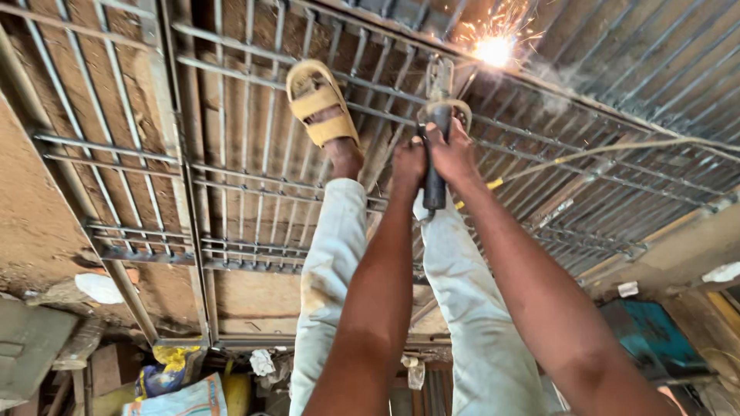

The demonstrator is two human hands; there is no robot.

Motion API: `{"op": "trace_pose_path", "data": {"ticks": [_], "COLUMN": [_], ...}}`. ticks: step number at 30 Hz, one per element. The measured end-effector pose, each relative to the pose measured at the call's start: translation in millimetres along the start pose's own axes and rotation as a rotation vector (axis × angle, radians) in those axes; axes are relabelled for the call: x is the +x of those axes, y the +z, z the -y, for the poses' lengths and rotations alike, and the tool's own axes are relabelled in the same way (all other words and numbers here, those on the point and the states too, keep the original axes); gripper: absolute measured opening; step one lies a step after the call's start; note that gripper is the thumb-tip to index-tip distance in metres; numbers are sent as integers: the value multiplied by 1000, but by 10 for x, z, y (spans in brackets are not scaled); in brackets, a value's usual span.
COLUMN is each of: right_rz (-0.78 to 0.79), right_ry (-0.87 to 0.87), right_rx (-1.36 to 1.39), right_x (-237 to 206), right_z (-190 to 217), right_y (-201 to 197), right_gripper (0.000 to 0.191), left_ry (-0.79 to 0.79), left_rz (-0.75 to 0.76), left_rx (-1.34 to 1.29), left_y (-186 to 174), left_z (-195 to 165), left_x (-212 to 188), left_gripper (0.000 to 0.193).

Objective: The person arc-welds joints on a metal grid frame laid on the workshop floor, holding the electrode holder in one hand and positioning the rod with the other. They repeatedly strike an arc, weld along the grid bars with sparks flying, reposition the electrode, and move to new joints across the frame.

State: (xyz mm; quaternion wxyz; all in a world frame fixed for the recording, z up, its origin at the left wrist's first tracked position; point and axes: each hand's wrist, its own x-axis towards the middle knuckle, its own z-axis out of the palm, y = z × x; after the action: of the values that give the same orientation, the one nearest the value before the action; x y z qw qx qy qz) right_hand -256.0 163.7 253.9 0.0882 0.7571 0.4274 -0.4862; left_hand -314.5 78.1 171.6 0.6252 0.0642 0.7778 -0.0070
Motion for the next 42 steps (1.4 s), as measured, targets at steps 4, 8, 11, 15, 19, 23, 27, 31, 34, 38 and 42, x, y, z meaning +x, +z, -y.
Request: {"op": "trace_pose_path", "data": {"ticks": [4, 8, 11, 15, 19, 23, 27, 31, 34, 38, 42], "right_rz": [8, -53, -13, -81, -165, -246, -149, -111, -96, -4, -76], "right_ry": [42, -1, 135, 134, 104, -274, -145, -145, -111, -66, -102], "right_rx": [58, -14, -51, -89, 65, 133, -19, -90, -128, -173, -216], "right_x": [-2, -16, -38, 7, -70, -247, -329, -259, -209, -233, -187], "right_z": [76, 208, 280, 379, 435, 581, 694, 664, 624, 616, 533], "right_y": [-30, -25, -19, 12, 50, 66, 153, 190, 202, 189, 227], "right_gripper": [62, 63, 59, 55, 43, 43, 48, 49, 52, 51, 62], "left_ry": [-9, 83, 32, -19, 91, 367, 389, 296, 305, 174, 46], "left_rz": [73, 49, 74, 113, 63, -35, -116, -74, -83, 78, 148], "left_rx": [-33, 9, -136, -190, -250, -214, -203, -259, -273, -579, -682], "left_y": [-17, -78, -163, -316, -395, -464, -475, -388, -332, -280, -252], "left_z": [-12, -66, -170, -333, -346, -208, -9, 100, 165, 220, 224], "left_x": [-21, -47, -111, -193, -271, -201, -96, -7, 58, 41, 35], "left_gripper": [59, 59, 54, 50, 49, 50, 47, 46, 45, 47, 48]}}
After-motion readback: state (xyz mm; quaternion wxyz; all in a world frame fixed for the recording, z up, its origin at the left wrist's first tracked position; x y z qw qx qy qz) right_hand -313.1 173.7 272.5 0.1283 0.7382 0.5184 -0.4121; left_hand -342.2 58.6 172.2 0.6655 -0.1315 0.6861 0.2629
